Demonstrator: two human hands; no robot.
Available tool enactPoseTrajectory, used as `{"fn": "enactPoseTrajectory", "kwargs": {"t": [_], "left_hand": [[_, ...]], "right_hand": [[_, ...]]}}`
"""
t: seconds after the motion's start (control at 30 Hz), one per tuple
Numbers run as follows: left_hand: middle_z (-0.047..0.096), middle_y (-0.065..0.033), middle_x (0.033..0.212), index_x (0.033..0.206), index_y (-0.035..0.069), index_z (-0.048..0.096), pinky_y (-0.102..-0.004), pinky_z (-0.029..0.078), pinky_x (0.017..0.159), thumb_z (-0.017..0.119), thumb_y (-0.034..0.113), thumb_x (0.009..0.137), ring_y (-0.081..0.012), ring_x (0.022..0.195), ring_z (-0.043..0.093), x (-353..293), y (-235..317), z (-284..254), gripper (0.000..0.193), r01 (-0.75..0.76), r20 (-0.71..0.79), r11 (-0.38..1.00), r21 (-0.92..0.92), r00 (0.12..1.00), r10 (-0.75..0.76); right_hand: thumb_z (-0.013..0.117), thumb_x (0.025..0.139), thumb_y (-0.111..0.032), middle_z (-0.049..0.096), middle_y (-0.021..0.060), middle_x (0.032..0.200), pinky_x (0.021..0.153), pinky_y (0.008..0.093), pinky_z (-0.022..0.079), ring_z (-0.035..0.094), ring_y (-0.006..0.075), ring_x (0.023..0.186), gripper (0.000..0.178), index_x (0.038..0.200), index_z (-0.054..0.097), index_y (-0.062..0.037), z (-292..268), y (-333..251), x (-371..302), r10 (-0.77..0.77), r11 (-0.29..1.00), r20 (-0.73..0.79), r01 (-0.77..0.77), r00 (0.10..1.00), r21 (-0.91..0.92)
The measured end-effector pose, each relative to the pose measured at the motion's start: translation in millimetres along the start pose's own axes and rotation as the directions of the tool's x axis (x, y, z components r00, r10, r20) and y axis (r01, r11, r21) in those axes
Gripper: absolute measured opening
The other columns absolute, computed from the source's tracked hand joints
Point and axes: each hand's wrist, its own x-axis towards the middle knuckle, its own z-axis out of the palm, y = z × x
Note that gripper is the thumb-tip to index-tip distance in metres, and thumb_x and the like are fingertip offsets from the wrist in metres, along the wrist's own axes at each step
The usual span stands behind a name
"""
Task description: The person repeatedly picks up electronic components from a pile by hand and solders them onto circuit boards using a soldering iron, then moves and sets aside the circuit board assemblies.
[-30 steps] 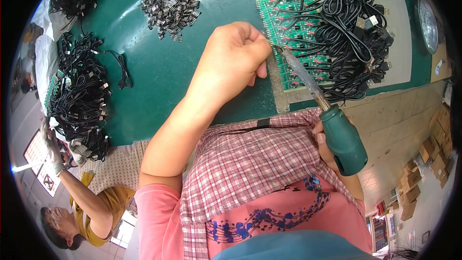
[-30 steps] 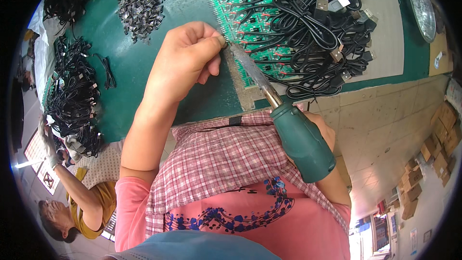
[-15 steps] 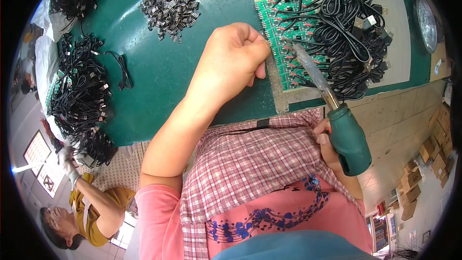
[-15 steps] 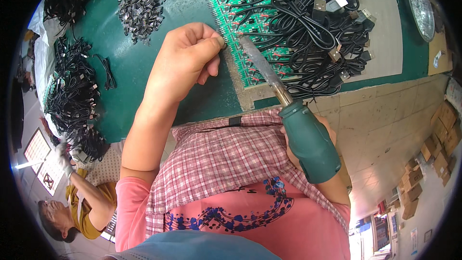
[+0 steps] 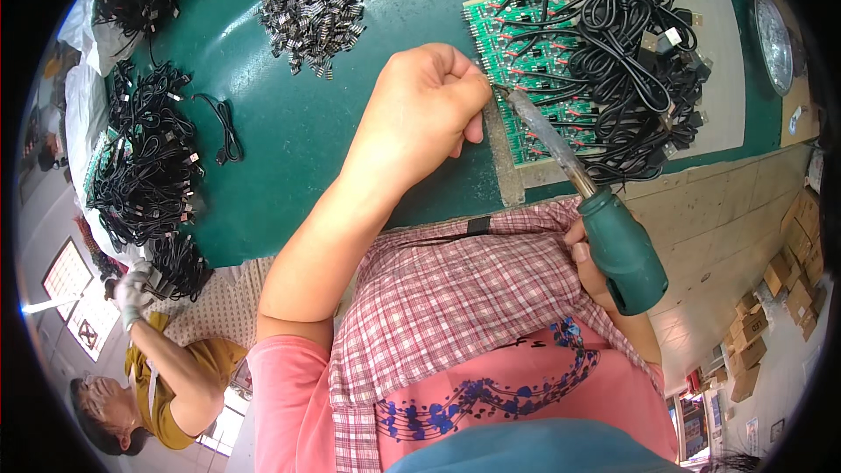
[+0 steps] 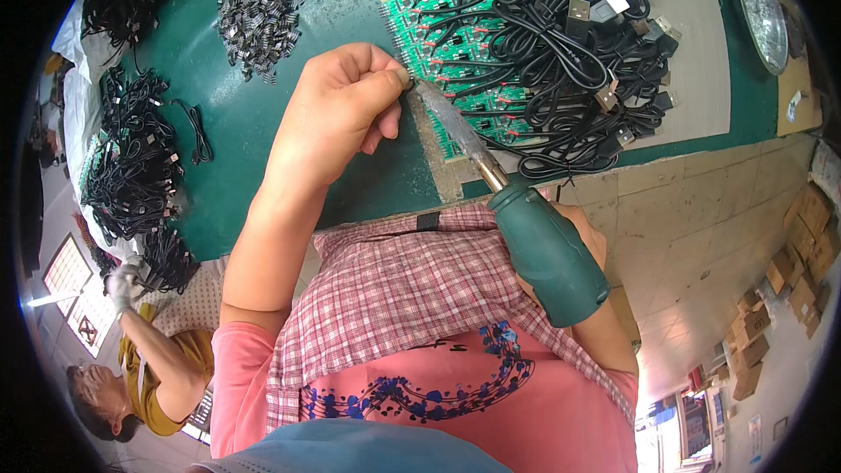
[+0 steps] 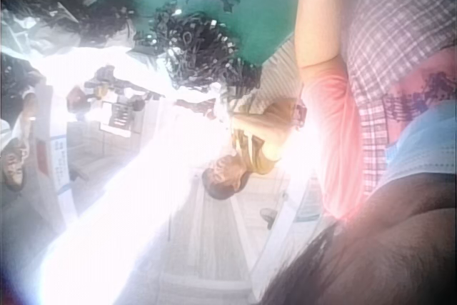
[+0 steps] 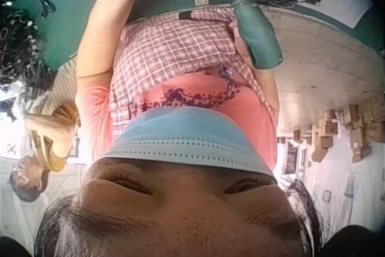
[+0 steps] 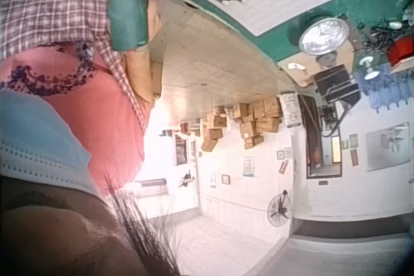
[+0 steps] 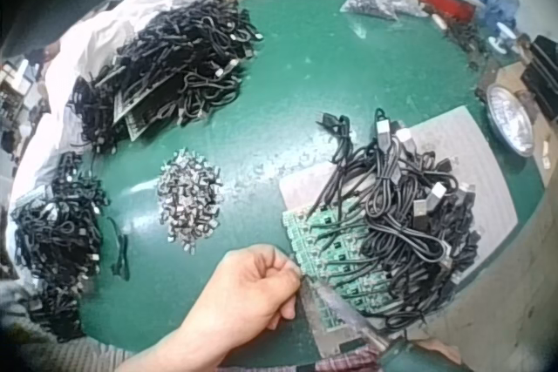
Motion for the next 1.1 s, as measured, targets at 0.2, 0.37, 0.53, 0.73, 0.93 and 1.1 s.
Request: {"fn": "enactPoseTrajectory", "kwargs": {"t": [0.2,0.37,0.53,0.73,0.93,1.1], "left_hand": [[0.057,-0.0031,0.056,0.079,0.000,0.058,-0.0221,0.035,0.041,0.058,0.013,0.085,-0.0071,0.043,0.046,3,1,2,0.014,-0.006,-0.002,1.000,-0.002,1.000,0.006],[0.056,-0.0019,0.056,0.082,0.001,0.059,-0.0206,0.031,0.039,0.058,0.014,0.087,-0.0062,0.042,0.043,-4,6,2,0.015,-0.007,-0.027,1.000,0.017,1.000,0.008],[0.055,-0.0021,0.056,0.085,0.000,0.059,-0.0203,0.030,0.039,0.056,0.017,0.088,-0.0059,0.041,0.043,-4,3,7,0.017,0.001,-0.015,1.000,0.014,1.000,-0.001],[0.056,-0.0018,0.058,0.090,0.000,0.060,-0.0196,0.032,0.040,0.055,0.019,0.091,-0.0057,0.043,0.044,-12,-7,3,0.019,-0.044,-0.031,0.999,-0.023,0.999,0.043],[0.057,-0.0016,0.058,0.087,-0.001,0.061,-0.0208,0.035,0.042,0.058,0.019,0.090,-0.0060,0.045,0.046,-1,8,1,0.020,-0.099,-0.105,0.991,0.089,0.989,0.109],[0.057,-0.0018,0.057,0.085,-0.001,0.061,-0.0216,0.037,0.043,0.059,0.020,0.090,-0.0068,0.045,0.047,8,8,-1,0.021,-0.124,-0.107,0.979,0.159,0.984,0.142]], "right_hand": [[0.062,0.087,-0.018,0.060,0.0081,0.080,0.061,0.0255,0.045,0.054,0.0137,0.065,0.024,0.101,0.053,-0.0008,-15,-3,-6,-0.043,0.996,0.035,0.040,0.998,0.082],[0.068,0.083,-0.018,0.055,0.0098,0.075,0.050,0.0233,0.041,0.047,0.0121,0.054,0.034,0.102,0.041,-0.0089,-38,-3,-8,0.138,0.854,-0.235,0.005,0.962,0.521],[0.063,0.085,-0.008,0.059,0.0107,0.080,0.052,0.0237,0.041,0.051,0.0111,0.057,0.022,0.102,0.051,-0.0036,-94,17,43,0.071,0.794,-0.789,0.445,0.610,0.415],[0.063,0.084,-0.002,0.060,0.0075,0.078,0.051,0.0212,0.039,0.051,0.0086,0.059,0.026,0.108,0.056,0.0049,-116,26,59,0.212,0.928,-0.794,0.138,0.570,0.347],[0.065,0.083,-0.015,0.057,0.0052,0.075,0.053,0.0256,0.043,0.052,0.0112,0.060,0.031,0.109,0.055,-0.0017,-54,-28,19,0.256,0.784,-0.487,0.116,0.835,0.610],[0.060,0.085,-0.008,0.064,0.0070,0.079,0.066,0.0316,0.049,0.061,0.0197,0.071,0.013,0.096,0.061,-0.0016,-28,-22,0,0.202,0.865,0.085,-0.218,0.976,0.451]]}}
